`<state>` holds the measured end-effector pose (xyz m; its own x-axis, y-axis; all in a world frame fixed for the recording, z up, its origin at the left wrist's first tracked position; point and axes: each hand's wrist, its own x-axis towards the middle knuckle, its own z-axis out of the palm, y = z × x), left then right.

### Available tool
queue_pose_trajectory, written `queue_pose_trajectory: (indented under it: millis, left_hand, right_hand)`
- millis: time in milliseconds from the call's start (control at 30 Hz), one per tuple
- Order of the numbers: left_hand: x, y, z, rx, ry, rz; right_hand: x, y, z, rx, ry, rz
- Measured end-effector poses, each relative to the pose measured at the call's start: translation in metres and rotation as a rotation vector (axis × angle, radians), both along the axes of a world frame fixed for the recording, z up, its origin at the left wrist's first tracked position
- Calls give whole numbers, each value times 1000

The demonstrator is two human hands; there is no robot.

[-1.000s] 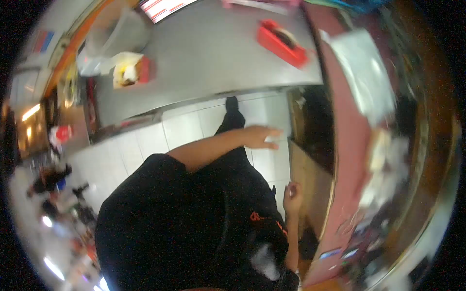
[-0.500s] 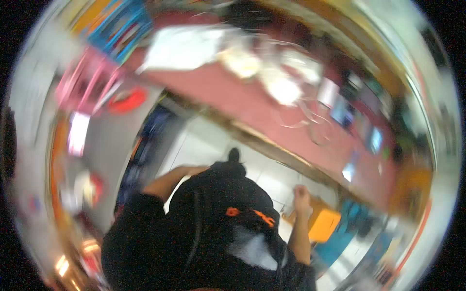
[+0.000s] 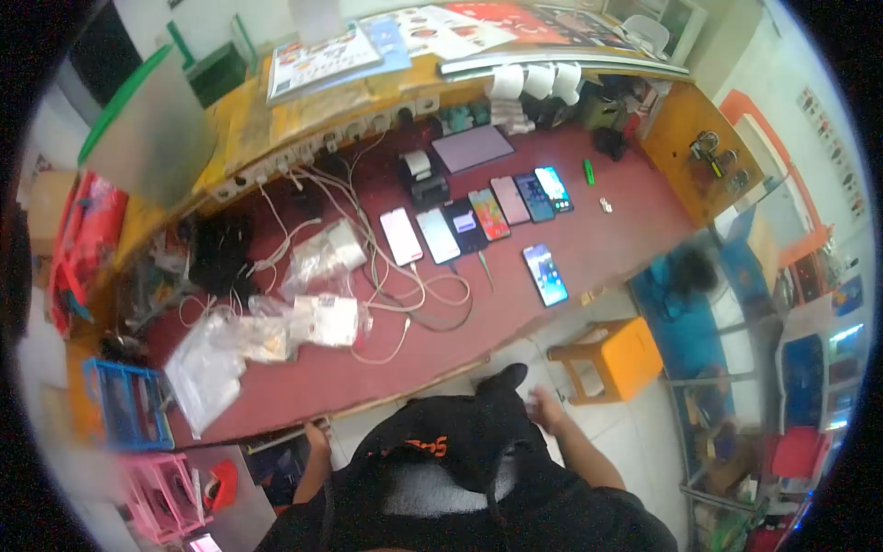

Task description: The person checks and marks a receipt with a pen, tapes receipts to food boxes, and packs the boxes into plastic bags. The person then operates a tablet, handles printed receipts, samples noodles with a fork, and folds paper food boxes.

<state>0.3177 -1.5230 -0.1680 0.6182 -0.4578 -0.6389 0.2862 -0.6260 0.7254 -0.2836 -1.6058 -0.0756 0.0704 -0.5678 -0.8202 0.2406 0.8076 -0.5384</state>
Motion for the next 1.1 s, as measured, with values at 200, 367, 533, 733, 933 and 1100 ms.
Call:
queue_pose_trajectory:
  millis: [200,367,533,733,933,1100]
  left_hand:
    - [-93,-38,30,-85,62,383]
    - [-154,-91,38,-615,-111,594]
    - [-193,-145,37,385,-666,565]
    - [-248,-184,73,457,-1038,744]
    - [-254,-195,88,560,-980,669]
    - [-245,-194,75,658,-969,678]
  right_hand:
    - [-35,-268,104,-816,143,-255]
    - [-27,-432,261,-1777,977,-248]
    - [33,-500,368,-2100,1227,134]
    - [69,-522,363,-2034,1224,448]
    - [74,-532,370,-2214,986,764]
    - [35,-527,360,-1991,1287,299]
